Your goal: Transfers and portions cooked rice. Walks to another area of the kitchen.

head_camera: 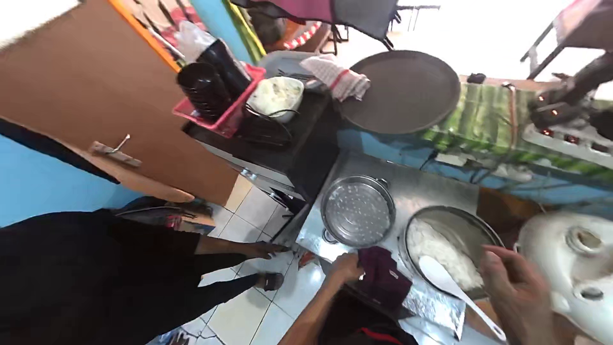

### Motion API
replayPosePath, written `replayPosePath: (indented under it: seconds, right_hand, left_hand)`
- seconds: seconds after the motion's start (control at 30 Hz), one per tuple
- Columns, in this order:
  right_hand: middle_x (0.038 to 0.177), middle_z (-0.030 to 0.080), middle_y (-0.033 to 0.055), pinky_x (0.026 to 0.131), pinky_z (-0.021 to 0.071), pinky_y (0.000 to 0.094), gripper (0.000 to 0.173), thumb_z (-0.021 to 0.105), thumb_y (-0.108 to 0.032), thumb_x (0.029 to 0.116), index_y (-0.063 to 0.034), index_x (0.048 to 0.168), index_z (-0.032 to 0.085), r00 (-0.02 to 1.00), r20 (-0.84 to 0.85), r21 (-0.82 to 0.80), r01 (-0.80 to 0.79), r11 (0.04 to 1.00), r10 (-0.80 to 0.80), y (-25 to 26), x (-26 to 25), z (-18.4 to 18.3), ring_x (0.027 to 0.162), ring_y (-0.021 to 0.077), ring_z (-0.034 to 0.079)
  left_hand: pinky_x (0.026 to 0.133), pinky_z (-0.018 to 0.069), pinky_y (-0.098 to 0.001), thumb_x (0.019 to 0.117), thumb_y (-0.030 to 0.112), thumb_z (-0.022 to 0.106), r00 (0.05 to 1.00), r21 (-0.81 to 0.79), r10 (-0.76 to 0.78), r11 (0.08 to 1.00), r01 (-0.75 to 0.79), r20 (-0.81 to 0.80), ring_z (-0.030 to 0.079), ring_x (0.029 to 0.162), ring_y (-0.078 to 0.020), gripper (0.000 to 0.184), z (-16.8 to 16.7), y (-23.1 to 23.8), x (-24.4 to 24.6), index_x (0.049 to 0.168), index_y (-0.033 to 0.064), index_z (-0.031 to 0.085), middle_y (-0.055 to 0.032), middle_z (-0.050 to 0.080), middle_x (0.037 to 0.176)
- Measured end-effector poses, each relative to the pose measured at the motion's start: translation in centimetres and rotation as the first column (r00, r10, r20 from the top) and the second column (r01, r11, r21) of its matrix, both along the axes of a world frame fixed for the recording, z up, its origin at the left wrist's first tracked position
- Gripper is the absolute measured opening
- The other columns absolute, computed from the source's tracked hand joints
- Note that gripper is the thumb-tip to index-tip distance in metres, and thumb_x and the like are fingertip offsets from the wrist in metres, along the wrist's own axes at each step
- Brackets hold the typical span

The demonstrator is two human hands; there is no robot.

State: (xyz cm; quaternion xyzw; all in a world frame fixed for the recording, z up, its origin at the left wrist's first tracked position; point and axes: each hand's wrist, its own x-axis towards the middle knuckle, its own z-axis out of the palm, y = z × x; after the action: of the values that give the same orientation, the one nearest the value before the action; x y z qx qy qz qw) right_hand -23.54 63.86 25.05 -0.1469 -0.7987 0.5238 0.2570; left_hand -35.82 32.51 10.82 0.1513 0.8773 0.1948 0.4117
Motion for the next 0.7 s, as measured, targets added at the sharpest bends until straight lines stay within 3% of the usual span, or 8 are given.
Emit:
replayPosePath:
  seconds: [0.07, 0.17, 0.27, 0.33, 0.4, 0.47, 0.57, 0.7]
  right_hand:
    - [0.094, 0.070, 0.0052, 0.063, 0.0608, 0.0288, 0.032, 0.056, -0.020, 0.1036, 0.0005, 0.127, 0.062, 0.971, -0.040, 0.019, -0.233, 0.972, 0.234, -4.0, -7.3, 4.0, 0.071, 0.0088, 0.066]
    - [0.092, 0.069, 0.0070, 0.067, 0.0615, 0.0353, 0.042, 0.054, -0.022, 0.1040, -0.0028, 0.141, 0.053, 0.849, -0.020, -0.048, -0.528, 0.848, 0.528, -10.7, -19.2, 9.4, 0.074, 0.0151, 0.068]
    - [0.099, 0.071, 0.0109, 0.067, 0.0614, 0.0382, 0.045, 0.053, -0.030, 0.1066, -0.0128, 0.147, 0.046, 0.773, 0.056, -0.277, -0.596, 0.754, 0.632, -16.6, -31.9, 12.0, 0.075, 0.0209, 0.070]
    - [0.097, 0.070, 0.0090, 0.059, 0.0545, 0.0314, 0.046, 0.049, -0.037, 0.1079, -0.0117, 0.146, 0.045, 0.735, 0.148, -0.383, -0.574, 0.724, 0.661, -20.0, -40.0, 13.0, 0.066, 0.0153, 0.063]
    - [0.088, 0.070, 0.0063, 0.047, 0.0420, 0.0236, 0.049, 0.047, -0.049, 0.1067, -0.0101, 0.136, 0.051, 0.681, 0.327, -0.392, -0.533, 0.750, 0.655, -22.4, -46.6, 13.6, 0.051, 0.0081, 0.051]
    - [0.078, 0.064, 0.0027, 0.044, 0.0363, 0.0234, 0.050, 0.050, -0.055, 0.1035, -0.0108, 0.127, 0.057, 0.625, 0.483, -0.255, -0.570, 0.781, 0.613, -23.3, -50.7, 14.6, 0.048, 0.0066, 0.043]
    - [0.093, 0.068, 0.0098, 0.064, 0.0523, 0.0393, 0.043, 0.053, -0.043, 0.1038, -0.0096, 0.129, 0.063, 0.615, 0.553, -0.038, -0.654, 0.755, 0.561, -23.5, -53.7, 14.9, 0.067, 0.0170, 0.059]
    - [0.079, 0.061, 0.0032, 0.049, 0.0458, 0.0265, 0.029, 0.050, -0.030, 0.1022, -0.0104, 0.121, 0.057, 0.706, 0.458, -0.106, -0.561, 0.821, 0.541, -23.6, -55.4, 13.7, 0.053, 0.0094, 0.053]
  left_hand:
    - [0.094, 0.0519, -0.0653, 0.0948, 0.041, 0.066, 1.000, 0.009, 0.003, 1.000, -0.002, -0.017, 0.066, 0.112, -0.0410, 0.046, 1.0, -0.2, -0.4, 0.124, 0.0057, 0.067, -0.0210, 0.070, 0.119]
    - [0.093, 0.0524, -0.0645, 0.0976, 0.044, 0.060, 0.997, 0.069, 0.072, 0.995, -0.070, -0.022, 0.068, 0.111, -0.0390, 0.044, 2.2, -1.3, -0.6, 0.124, 0.0088, 0.068, -0.0189, 0.071, 0.117]
    - [0.098, 0.0528, -0.0602, 0.0988, 0.043, 0.060, 0.992, 0.213, 0.127, 0.970, -0.118, -0.027, 0.068, 0.112, -0.0330, 0.043, 0.8, -3.7, 0.1, 0.131, 0.0144, 0.067, -0.0141, 0.072, 0.120]
    - [0.101, 0.0523, -0.0582, 0.1000, 0.038, 0.060, 0.989, 0.312, 0.146, 0.941, -0.129, -0.034, 0.068, 0.115, -0.0307, 0.042, -0.1, -5.5, 0.7, 0.135, 0.0146, 0.064, -0.0133, 0.070, 0.125]
    - [0.103, 0.0522, -0.0551, 0.1019, 0.035, 0.059, 0.980, 0.382, 0.197, 0.908, -0.170, -0.032, 0.068, 0.115, -0.0272, 0.040, -0.5, -7.2, 1.5, 0.137, 0.0149, 0.063, -0.0116, 0.070, 0.126]
    - [0.102, 0.0542, -0.0516, 0.1021, 0.031, 0.059, 0.962, 0.413, 0.272, 0.875, -0.251, 0.007, 0.070, 0.111, -0.0233, 0.039, -0.4, -9.0, 1.6, 0.138, 0.0163, 0.064, -0.0088, 0.072, 0.124]
    - [0.085, 0.0616, -0.0468, 0.1026, 0.026, 0.058, 0.901, 0.388, 0.398, 0.813, -0.434, 0.173, 0.074, 0.087, -0.0213, 0.034, 0.6, -11.0, 2.9, 0.133, 0.0129, 0.066, -0.0102, 0.075, 0.106]
    - [0.085, 0.0598, -0.0454, 0.1027, 0.024, 0.056, 0.902, 0.453, 0.411, 0.784, -0.424, 0.134, 0.072, 0.088, -0.0184, 0.029, 0.9, -13.2, 2.6, 0.126, 0.0147, 0.071, -0.0078, 0.075, 0.108]
